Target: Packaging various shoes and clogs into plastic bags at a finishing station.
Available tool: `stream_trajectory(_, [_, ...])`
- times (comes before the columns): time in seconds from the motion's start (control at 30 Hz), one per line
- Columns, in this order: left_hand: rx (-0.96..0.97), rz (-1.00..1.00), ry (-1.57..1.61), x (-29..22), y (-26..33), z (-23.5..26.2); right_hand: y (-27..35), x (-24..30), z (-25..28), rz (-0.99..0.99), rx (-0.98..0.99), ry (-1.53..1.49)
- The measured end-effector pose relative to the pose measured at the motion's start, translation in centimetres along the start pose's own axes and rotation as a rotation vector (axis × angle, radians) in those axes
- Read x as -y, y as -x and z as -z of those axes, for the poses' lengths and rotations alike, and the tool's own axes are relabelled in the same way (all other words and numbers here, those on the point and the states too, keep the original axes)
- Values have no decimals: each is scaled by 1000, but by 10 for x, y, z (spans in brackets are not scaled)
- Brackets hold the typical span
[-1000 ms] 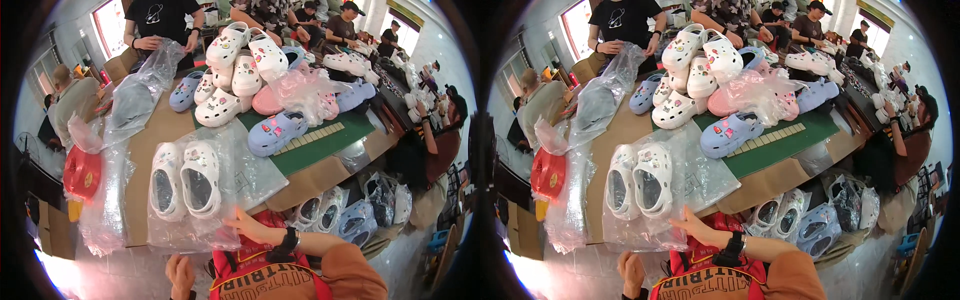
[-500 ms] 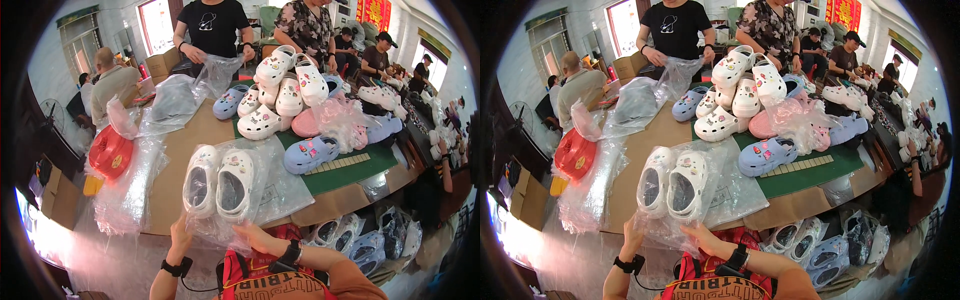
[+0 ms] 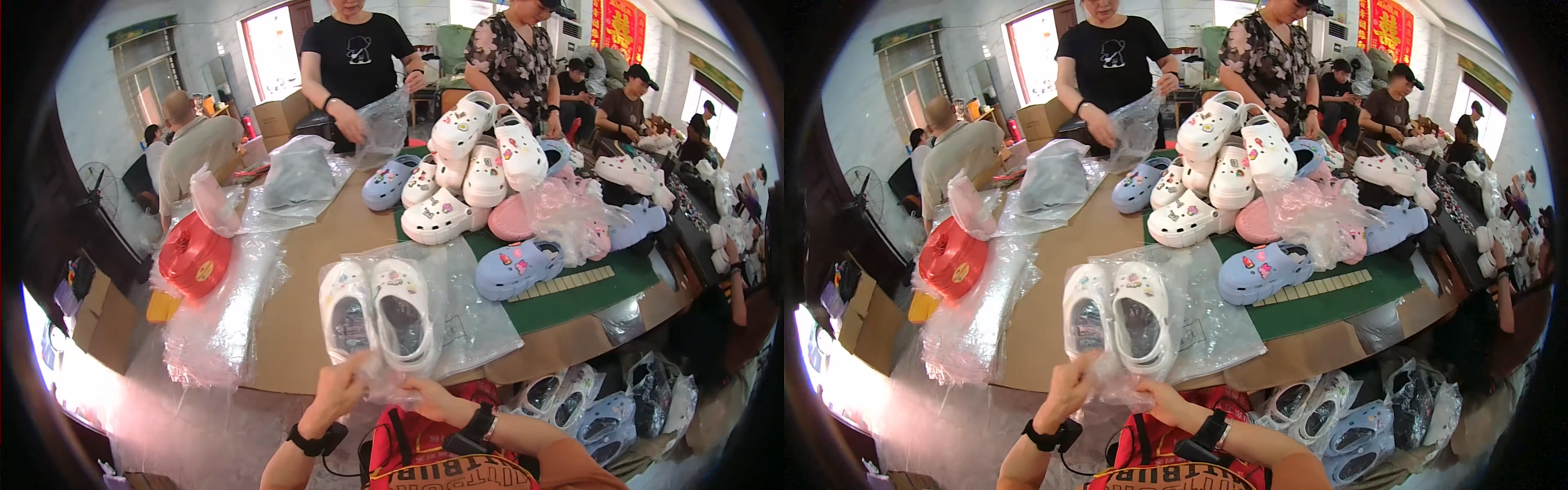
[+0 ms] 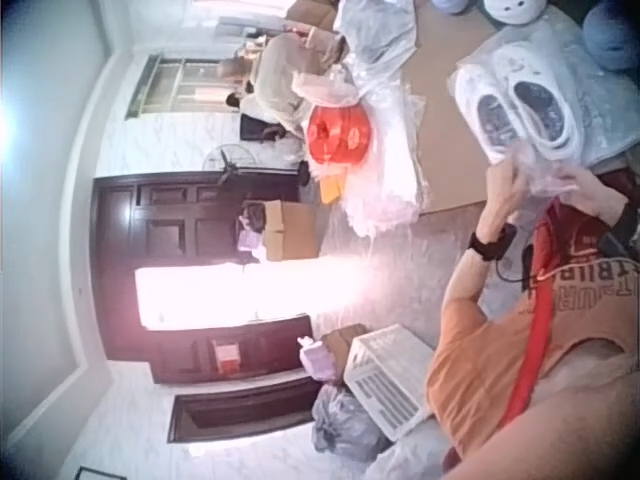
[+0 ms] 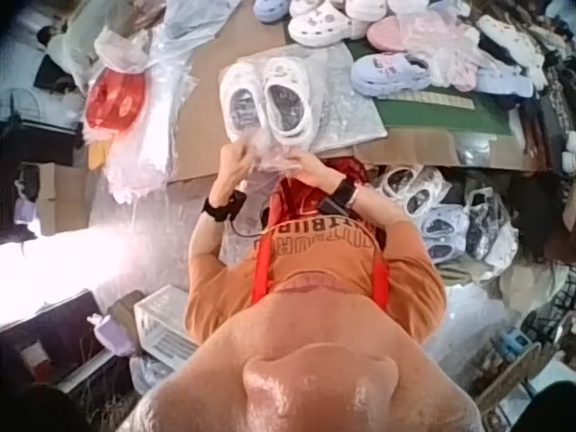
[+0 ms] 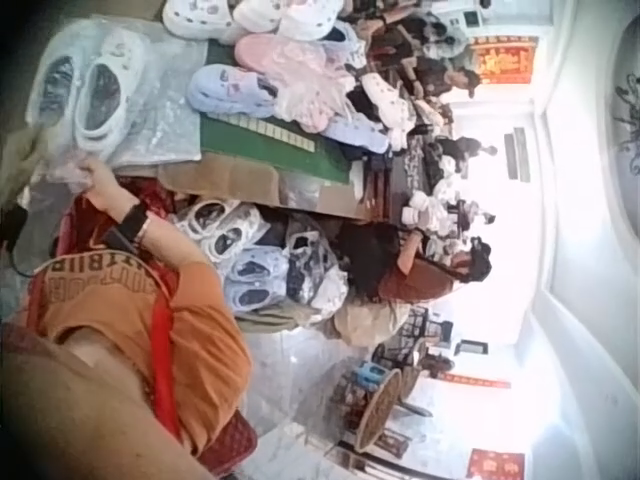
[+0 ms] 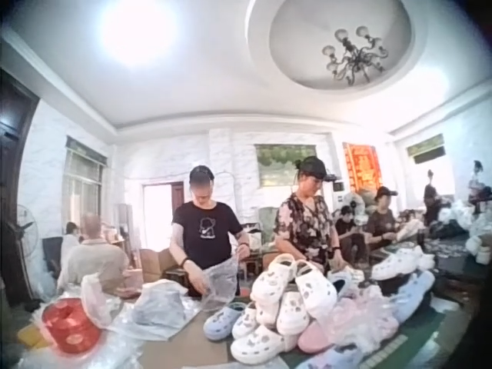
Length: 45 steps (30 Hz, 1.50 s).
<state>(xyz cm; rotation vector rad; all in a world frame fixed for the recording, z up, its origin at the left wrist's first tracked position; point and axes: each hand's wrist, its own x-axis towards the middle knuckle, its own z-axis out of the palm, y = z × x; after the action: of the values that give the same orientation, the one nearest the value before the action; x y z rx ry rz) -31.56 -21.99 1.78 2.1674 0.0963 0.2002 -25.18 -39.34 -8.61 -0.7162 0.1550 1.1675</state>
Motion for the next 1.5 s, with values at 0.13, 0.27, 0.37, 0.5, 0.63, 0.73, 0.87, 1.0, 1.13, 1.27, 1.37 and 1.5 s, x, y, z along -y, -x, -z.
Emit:
stream_trajectory(0.13, [19, -203, -247, 13, 5, -25, -4, -4, 20, -10, 168, 59])
stream_trajectory(0.27, [-47, -462, -482, 13, 3, -45, 19, 7, -1, -51, 160, -153])
stream_trajectory(0.37, [26, -540, -606, 3, 4, -50, 24, 22, -17, -40, 199, -219])
stream_trajectory(0.5, [-23, -670, -664, 8, 6, -49, -13, 12, -12, -61, 407, 164])
stream_trajectory(0.63, [-55, -709, -592, 1, 7, -41, -16, 31, -22, -53, 408, 275])
stream_trajectory(0.73, [107, -628, -534, -42, 6, -41, 6, 49, -30, 177, 458, 279])
stream_trajectory(0.87, [20, -998, -480, -88, 3, -50, 58, 80, -51, 423, 478, 165])
stream_trajectory(1.0, [7, -1189, -279, -106, 19, -46, 113, 96, -59, 623, 416, 352])
stream_trajectory(1.13, [32, -1388, -137, -117, 11, -61, 199, 112, -42, 866, 211, 674])
stream_trajectory(1.27, [22, -1274, -158, -107, -4, -86, 270, 93, -18, 1164, -37, 508])
stream_trajectory(1.37, [110, -1192, -147, -97, -14, -100, 295, 77, 33, 1522, -74, 418])
stream_trajectory(1.5, [268, -1187, -228, -81, -21, -100, 347, 74, 103, 1741, -977, 1204])
